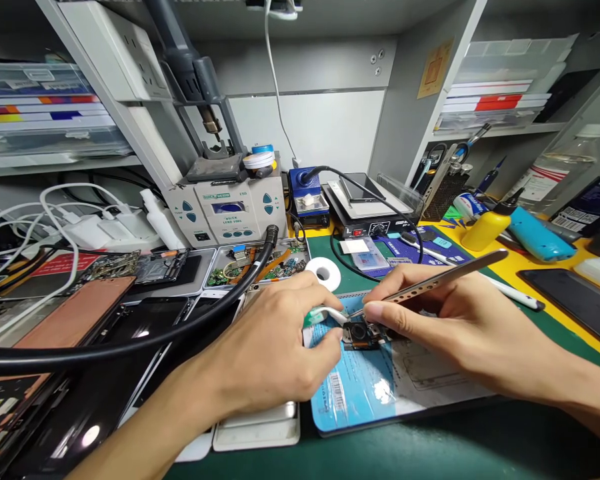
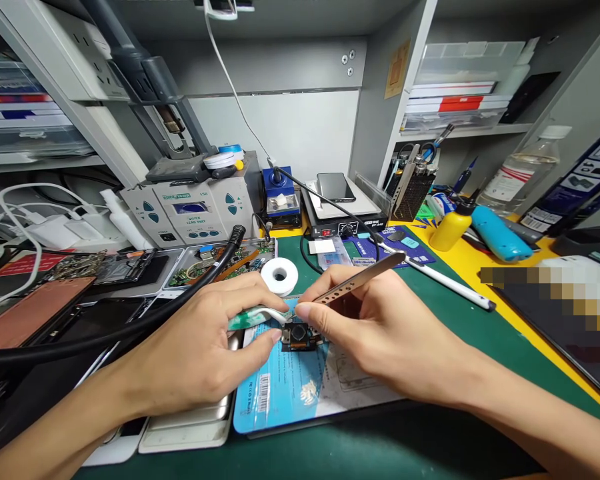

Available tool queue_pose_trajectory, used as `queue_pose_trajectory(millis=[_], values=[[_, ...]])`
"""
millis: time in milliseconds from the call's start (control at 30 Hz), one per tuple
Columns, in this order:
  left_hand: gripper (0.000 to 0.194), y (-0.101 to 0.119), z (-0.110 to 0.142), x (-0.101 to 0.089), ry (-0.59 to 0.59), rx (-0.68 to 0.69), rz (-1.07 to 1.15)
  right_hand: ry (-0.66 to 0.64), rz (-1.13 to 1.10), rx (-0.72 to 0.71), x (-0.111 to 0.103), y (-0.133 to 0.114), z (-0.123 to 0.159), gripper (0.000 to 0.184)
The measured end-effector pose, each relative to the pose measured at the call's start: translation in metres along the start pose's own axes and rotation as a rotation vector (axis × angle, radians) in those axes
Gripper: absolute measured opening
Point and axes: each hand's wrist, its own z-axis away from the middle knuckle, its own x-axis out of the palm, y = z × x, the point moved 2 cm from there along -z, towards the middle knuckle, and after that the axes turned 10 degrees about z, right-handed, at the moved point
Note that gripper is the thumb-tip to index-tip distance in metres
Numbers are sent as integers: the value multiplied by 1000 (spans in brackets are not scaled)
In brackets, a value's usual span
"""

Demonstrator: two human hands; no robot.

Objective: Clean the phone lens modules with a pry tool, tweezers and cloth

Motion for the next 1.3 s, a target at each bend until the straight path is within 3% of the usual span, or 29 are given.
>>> queue_pose_trajectory(millis=[467, 833, 1300], values=[[16, 3, -2, -7, 6, -86, 56, 10, -14, 11, 1, -4, 0, 28], [33, 6, 0, -5, -13, -113, -3, 11, -2, 21, 0, -2, 0, 31], [39, 7, -1, -6, -16, -105, -25, 3, -57, 20, 1, -7, 0, 27]])
